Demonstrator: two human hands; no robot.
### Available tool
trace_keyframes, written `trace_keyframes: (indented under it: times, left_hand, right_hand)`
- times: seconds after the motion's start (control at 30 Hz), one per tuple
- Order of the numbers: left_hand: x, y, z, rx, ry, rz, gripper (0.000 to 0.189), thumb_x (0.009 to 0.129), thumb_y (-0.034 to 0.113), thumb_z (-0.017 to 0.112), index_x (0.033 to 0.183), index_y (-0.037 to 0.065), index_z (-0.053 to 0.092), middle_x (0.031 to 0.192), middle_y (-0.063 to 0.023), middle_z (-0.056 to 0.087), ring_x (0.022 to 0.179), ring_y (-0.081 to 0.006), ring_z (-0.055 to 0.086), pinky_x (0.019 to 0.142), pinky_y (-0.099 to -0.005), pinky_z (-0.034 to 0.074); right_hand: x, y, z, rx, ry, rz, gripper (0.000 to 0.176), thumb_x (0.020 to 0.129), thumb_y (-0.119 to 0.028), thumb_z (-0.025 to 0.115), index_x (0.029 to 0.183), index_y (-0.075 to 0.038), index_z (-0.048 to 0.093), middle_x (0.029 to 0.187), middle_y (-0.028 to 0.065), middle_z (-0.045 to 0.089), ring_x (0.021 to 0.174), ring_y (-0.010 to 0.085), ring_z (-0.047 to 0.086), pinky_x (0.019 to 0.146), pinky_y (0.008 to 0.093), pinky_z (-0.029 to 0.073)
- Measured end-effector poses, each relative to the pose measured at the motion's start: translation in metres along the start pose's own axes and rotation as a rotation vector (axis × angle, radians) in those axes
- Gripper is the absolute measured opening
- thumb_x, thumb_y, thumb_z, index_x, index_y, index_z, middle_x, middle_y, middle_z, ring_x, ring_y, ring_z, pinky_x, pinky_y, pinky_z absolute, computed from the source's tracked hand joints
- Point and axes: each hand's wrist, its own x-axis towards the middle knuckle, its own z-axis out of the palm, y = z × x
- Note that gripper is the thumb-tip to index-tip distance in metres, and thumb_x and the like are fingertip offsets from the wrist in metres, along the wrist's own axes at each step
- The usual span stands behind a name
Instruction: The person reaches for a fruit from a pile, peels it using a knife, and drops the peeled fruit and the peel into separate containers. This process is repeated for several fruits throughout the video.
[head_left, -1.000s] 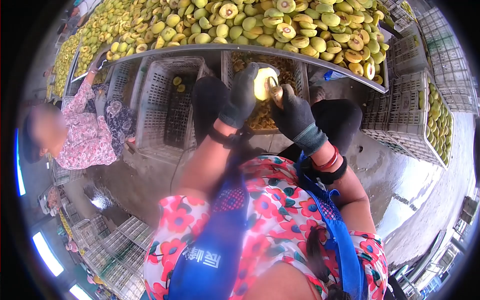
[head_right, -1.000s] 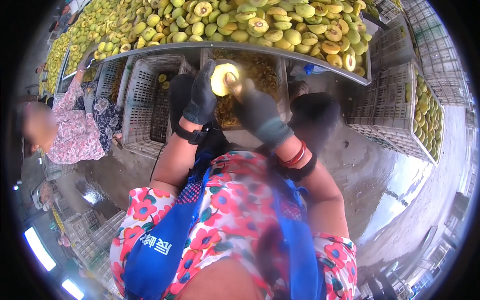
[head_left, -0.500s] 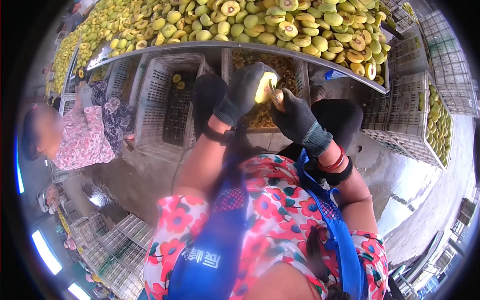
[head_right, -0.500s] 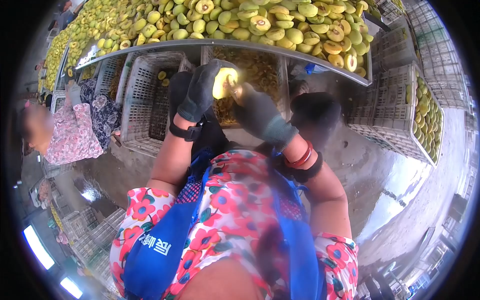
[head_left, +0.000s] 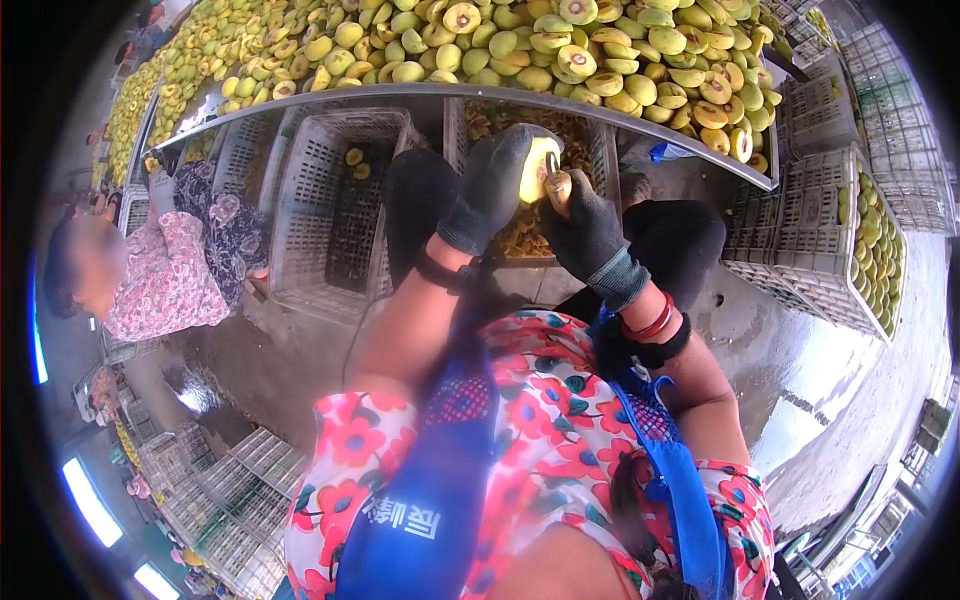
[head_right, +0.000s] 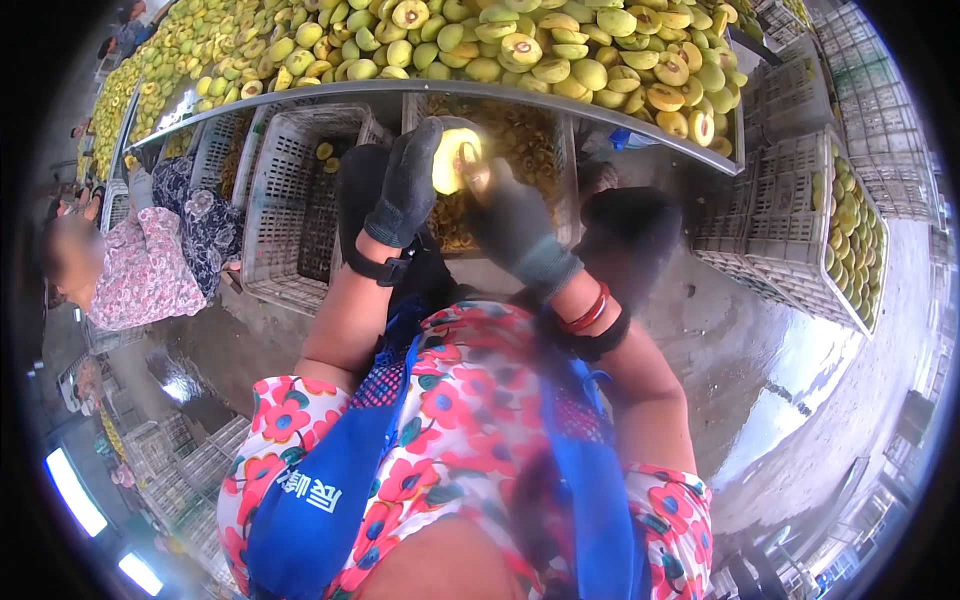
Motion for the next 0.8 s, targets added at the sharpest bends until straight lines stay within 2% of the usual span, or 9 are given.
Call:
trace_keyframes:
  times: [0.07, 0.17, 0.27, 0.37, 0.47, 0.6, 0.67, 0.77, 0.8]
  left_hand:
    - [0.000, 0.001, 0.000, -0.049, 0.009, -0.021, 0.016, 0.082, 0.009, 0.053, 0.096, 0.003, 0.057, 0.088, -0.0146, 0.063, 0.080, -0.0299, 0.064, 0.068, -0.0346, 0.050]
    - [0.000, 0.011, -0.002, 0.080, 0.026, 0.078, 0.017, 0.083, 0.010, 0.051, 0.096, 0.002, 0.057, 0.087, -0.0148, 0.063, 0.081, -0.0298, 0.063, 0.068, -0.0345, 0.050]
    - [0.003, 0.016, -0.006, -0.031, 0.003, -0.023, 0.018, 0.081, 0.011, 0.053, 0.096, 0.002, 0.057, 0.087, -0.0153, 0.063, 0.082, -0.0302, 0.063, 0.068, -0.0350, 0.051]
    - [0.005, 0.014, -0.011, 0.166, -0.108, 0.089, 0.018, 0.086, 0.016, 0.049, 0.093, 0.001, 0.058, 0.089, -0.0155, 0.063, 0.080, -0.0319, 0.062, 0.069, -0.0360, 0.050]
    - [0.010, 0.006, -0.013, 0.304, -0.208, 0.161, 0.023, 0.091, 0.020, 0.043, 0.092, 0.001, 0.058, 0.086, -0.0161, 0.063, 0.077, -0.0325, 0.062, 0.067, -0.0370, 0.049]
    - [0.011, 0.008, -0.011, 0.110, -0.233, -0.204, 0.024, 0.093, 0.020, 0.041, 0.092, 0.002, 0.057, 0.076, -0.0157, 0.062, 0.074, -0.0322, 0.062, 0.067, -0.0373, 0.049]
    - [0.011, 0.012, -0.012, 0.035, -0.262, -0.437, 0.025, 0.093, 0.021, 0.041, 0.092, 0.003, 0.058, 0.073, -0.0157, 0.062, 0.074, -0.0321, 0.062, 0.068, -0.0375, 0.049]
    - [0.006, -0.005, -0.016, 0.419, -0.340, 0.080, 0.037, 0.095, 0.030, 0.034, 0.090, 0.003, 0.059, 0.079, -0.0182, 0.063, 0.076, -0.0321, 0.062, 0.073, -0.0369, 0.048]
    - [0.006, -0.008, -0.015, 0.267, -0.337, -0.068, 0.043, 0.096, 0.035, 0.031, 0.093, 0.003, 0.060, 0.083, -0.0146, 0.063, 0.079, -0.0269, 0.061, 0.074, -0.0347, 0.047]
  right_hand:
    - [-0.001, -0.004, 0.002, 0.042, 0.040, -0.017, 0.029, 0.078, -0.011, 0.063, 0.100, -0.003, 0.047, 0.074, 0.0217, 0.059, 0.072, 0.0426, 0.059, 0.056, 0.0428, 0.046]
    - [-0.002, -0.002, 0.000, 0.049, 0.005, -0.040, 0.028, 0.078, -0.010, 0.063, 0.100, -0.003, 0.047, 0.075, 0.0214, 0.059, 0.073, 0.0422, 0.059, 0.056, 0.0419, 0.046]
    - [-0.001, -0.006, -0.004, 0.055, -0.024, -0.062, 0.027, 0.078, -0.010, 0.062, 0.100, -0.003, 0.047, 0.075, 0.0211, 0.059, 0.073, 0.0424, 0.059, 0.056, 0.0413, 0.046]
    - [-0.001, -0.006, -0.007, 0.030, -0.101, -0.059, 0.028, 0.079, -0.010, 0.062, 0.100, -0.002, 0.047, 0.075, 0.0210, 0.058, 0.069, 0.0417, 0.058, 0.057, 0.0416, 0.046]
    - [-0.002, 0.007, -0.004, 0.082, -0.060, -0.195, 0.023, 0.082, -0.011, 0.060, 0.100, -0.002, 0.048, 0.067, 0.0129, 0.057, 0.054, 0.0289, 0.058, 0.050, 0.0359, 0.045]
    - [-0.004, 0.005, -0.013, 0.605, -0.421, 0.245, 0.016, 0.086, -0.011, 0.055, 0.099, -0.004, 0.048, 0.063, 0.0004, 0.050, 0.045, 0.0096, 0.048, 0.040, 0.0245, 0.039]
    - [-0.005, 0.004, -0.015, 0.713, -0.517, 0.338, 0.013, 0.087, -0.010, 0.053, 0.098, -0.005, 0.048, 0.064, -0.0033, 0.047, 0.044, 0.0045, 0.045, 0.037, 0.0201, 0.036]
    - [-0.008, 0.011, -0.001, 0.806, -0.461, 0.423, 0.014, 0.086, -0.009, 0.053, 0.098, -0.005, 0.048, 0.063, -0.0008, 0.048, 0.043, 0.0067, 0.045, 0.037, 0.0216, 0.037]
    - [-0.008, 0.013, 0.002, 0.746, -0.449, 0.345, 0.014, 0.086, -0.009, 0.054, 0.098, -0.005, 0.048, 0.062, -0.0003, 0.048, 0.043, 0.0074, 0.045, 0.037, 0.0220, 0.037]
